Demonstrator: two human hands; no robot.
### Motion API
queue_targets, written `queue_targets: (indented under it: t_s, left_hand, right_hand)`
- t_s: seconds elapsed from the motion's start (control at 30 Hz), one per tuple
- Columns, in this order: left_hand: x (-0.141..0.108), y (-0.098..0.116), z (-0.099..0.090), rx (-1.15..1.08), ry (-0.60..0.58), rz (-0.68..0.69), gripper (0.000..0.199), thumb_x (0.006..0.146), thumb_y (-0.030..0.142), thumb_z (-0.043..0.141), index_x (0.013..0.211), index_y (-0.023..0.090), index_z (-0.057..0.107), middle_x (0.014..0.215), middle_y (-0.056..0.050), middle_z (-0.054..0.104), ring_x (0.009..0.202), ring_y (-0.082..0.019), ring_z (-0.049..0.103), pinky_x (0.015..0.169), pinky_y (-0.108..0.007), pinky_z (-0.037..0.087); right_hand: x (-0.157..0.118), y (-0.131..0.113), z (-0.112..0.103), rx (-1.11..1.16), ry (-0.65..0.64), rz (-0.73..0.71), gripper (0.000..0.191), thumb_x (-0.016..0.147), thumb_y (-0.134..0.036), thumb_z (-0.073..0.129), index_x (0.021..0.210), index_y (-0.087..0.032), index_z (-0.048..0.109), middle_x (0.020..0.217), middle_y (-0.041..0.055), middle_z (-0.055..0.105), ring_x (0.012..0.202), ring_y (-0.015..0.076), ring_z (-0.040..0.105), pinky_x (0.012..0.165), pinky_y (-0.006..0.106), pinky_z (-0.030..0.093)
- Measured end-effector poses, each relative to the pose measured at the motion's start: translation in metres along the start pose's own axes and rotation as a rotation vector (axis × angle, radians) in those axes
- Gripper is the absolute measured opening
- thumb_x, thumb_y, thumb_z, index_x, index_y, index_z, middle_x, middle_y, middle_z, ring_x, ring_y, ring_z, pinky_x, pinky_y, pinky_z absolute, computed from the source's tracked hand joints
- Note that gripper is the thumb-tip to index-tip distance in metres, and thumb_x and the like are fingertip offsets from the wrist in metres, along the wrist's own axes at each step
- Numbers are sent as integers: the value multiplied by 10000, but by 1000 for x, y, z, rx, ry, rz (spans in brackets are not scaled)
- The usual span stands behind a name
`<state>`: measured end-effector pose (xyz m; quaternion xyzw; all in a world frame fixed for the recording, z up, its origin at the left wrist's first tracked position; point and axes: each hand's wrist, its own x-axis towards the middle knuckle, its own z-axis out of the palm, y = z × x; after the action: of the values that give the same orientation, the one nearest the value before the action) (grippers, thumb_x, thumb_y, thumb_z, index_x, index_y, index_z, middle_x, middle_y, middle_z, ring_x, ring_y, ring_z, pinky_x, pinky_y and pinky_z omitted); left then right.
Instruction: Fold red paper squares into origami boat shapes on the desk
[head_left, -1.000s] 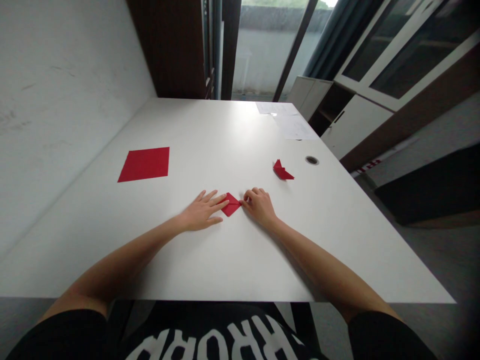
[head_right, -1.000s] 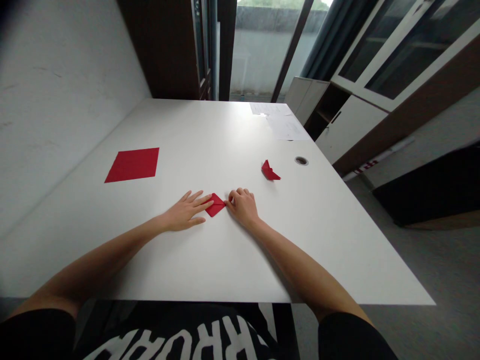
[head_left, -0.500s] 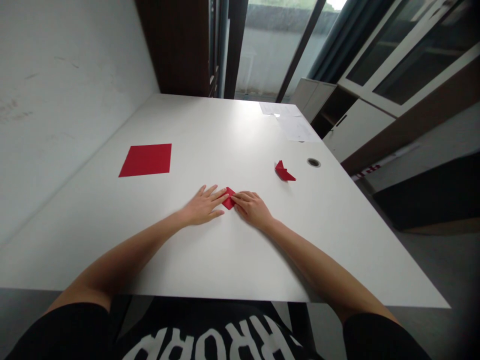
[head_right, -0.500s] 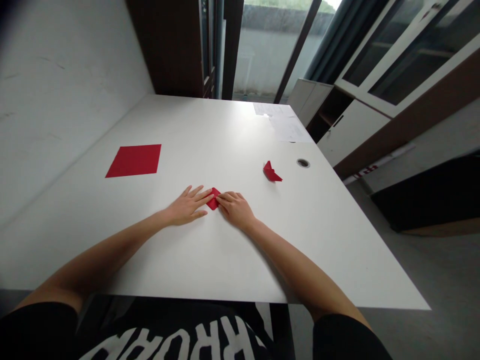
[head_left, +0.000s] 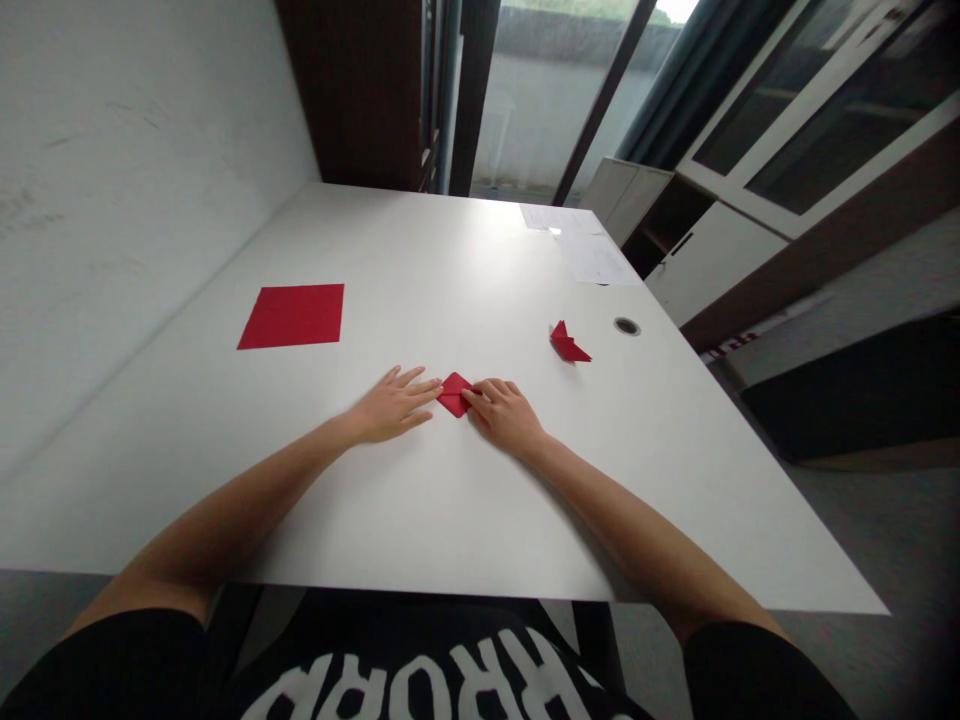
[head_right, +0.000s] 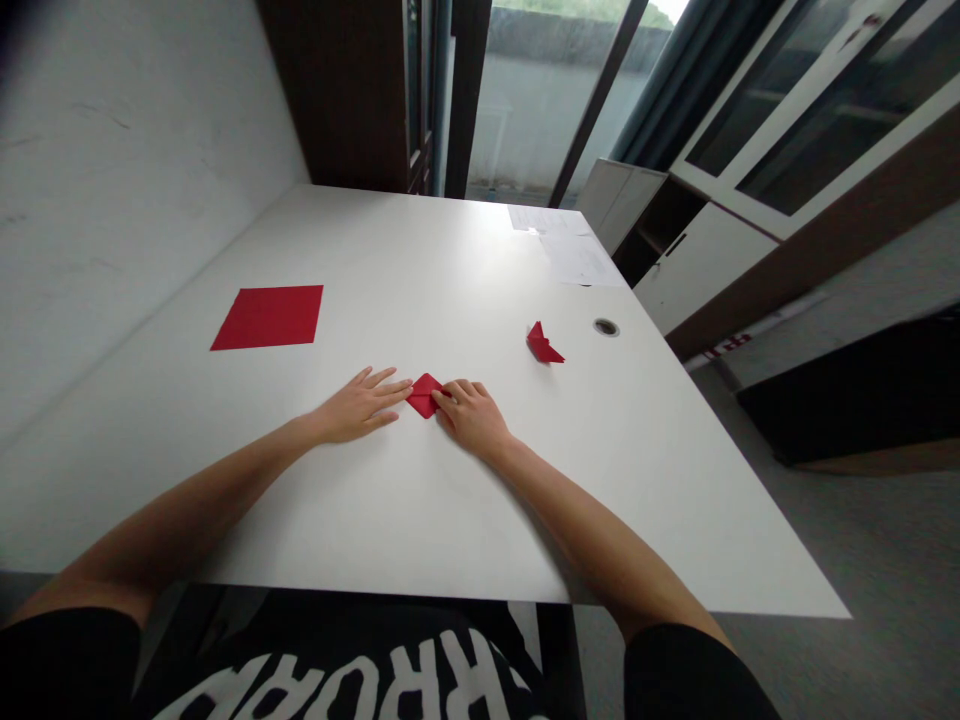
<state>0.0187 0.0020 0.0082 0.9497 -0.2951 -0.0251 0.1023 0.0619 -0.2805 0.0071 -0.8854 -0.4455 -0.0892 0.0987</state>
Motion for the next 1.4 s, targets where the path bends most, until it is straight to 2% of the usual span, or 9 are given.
queue_targets:
  t_s: [0.2, 0.43, 0.83, 1.0, 1.1, 1.23, 1.4]
  left_hand:
    - [3, -2, 1, -21, 19, -25, 536, 1057, 538, 311, 1561, 373, 392, 1653, 11, 347, 1565, -295, 195, 1245, -566, 162]
    - [3, -8, 1, -22, 31, -48, 474, 1059, 492, 343, 1518, 431, 444, 1654, 36, 344, 1550, -324, 228, 1217, -617, 215]
    - [1, -10, 4, 5, 39, -27, 493, 1054, 471, 368, 1538, 397, 426, 1659, 7, 334, 1544, -343, 243, 1208, -645, 223]
    - [3, -5, 2, 25, 77, 49, 477, 1044, 403, 405, 1511, 330, 465, 1642, -11, 370, 1554, -289, 239, 1255, -598, 141]
    - [8, -2, 0, -9, 75, 71, 446, 1028, 375, 436, 1458, 279, 501, 1622, -22, 409, 1544, -256, 275, 1265, -564, 157]
    - [12, 2, -1, -17, 70, 61, 398, 1013, 368, 460, 1388, 252, 533, 1607, -25, 434, 1526, -253, 317, 1264, -548, 179]
    - [13, 5, -4, 17, 75, 69, 398, 1008, 382, 468, 1372, 243, 547, 1582, -43, 470, 1512, -259, 340, 1267, -532, 171]
  right_hand:
    - [7, -4, 0, -35, 0, -26, 360, 1048, -325, 474, 1373, -281, 623, 1187, 110, 639, 1080, 258, 526, 932, 394, 391]
    - [2, 2, -1, -45, -3, 19, 343, 1037, -281, 481, 1329, -253, 658, 1151, 115, 636, 1041, 255, 523, 903, 391, 374]
    - [-11, 13, -10, -104, -39, 98, 340, 971, -179, 526, 1246, -239, 716, 1079, 109, 678, 1029, 266, 538, 876, 393, 356]
    - [-10, 15, -7, -89, 4, 126, 285, 986, -202, 512, 1148, -211, 747, 1069, 107, 693, 1030, 259, 546, 902, 389, 361]
    - [-5, 11, -5, -54, 35, 132, 312, 1023, -256, 477, 1233, -204, 702, 1123, 113, 682, 1036, 251, 546, 915, 379, 366]
    - [2, 2, -4, -33, -14, 89, 408, 1043, -369, 464, 1403, -219, 582, 1192, 119, 640, 1071, 260, 523, 920, 373, 368]
    - [9, 3, -4, -48, -83, 93, 431, 1051, -410, 436, 1425, -232, 557, 1212, 135, 601, 1087, 273, 497, 920, 379, 361]
